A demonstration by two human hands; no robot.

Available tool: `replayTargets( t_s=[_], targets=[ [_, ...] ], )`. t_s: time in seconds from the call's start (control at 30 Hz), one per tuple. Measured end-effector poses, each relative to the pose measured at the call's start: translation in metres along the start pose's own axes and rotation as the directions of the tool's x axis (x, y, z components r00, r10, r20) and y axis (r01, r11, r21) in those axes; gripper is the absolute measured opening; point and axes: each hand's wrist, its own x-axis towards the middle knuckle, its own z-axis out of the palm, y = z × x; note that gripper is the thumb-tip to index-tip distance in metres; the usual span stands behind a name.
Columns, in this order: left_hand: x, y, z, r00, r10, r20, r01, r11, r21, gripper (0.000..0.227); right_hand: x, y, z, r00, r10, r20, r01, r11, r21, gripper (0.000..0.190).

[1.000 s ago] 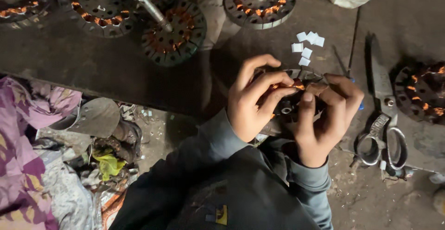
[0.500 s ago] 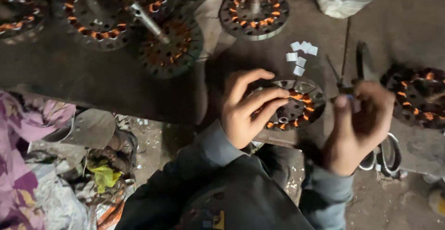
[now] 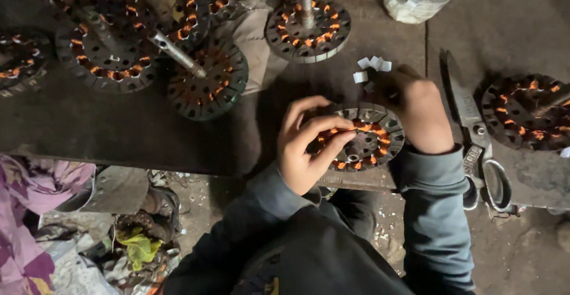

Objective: The person inserts small white rectangular pieces into the slots of a circular motor stator held in a vise. They use a screwdriver to push the pieces into place and rotate the stator to access different slots.

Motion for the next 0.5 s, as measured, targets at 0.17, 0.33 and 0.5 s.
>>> replayTargets(
  t_s=[0.17,0.33,0.5],
  targets=[
    [-0.001,-0.002,0.001,0.999,0.0,0.035,0.002,0.999,-0.045,0.024,-0.019,-0.023,-0.019,0.965,0.203,-0.167,-0.161,0.959,0.232,0.019],
    [-0.002,-0.001,0.003,0.993,-0.065,0.095,0.076,0.991,-0.114,0.022,-0.048,-0.076,-0.058,0.858,0.398,-0.324,-0.234,0.866,0.442,0.022],
    [-0.005,-0.002,0.004,0.992,0.045,0.117,-0.038,0.998,-0.057,0.023,-0.089,-0.098,-0.06,0.911,0.246,-0.331,-0.089,0.901,0.425,0.019]
  ],
)
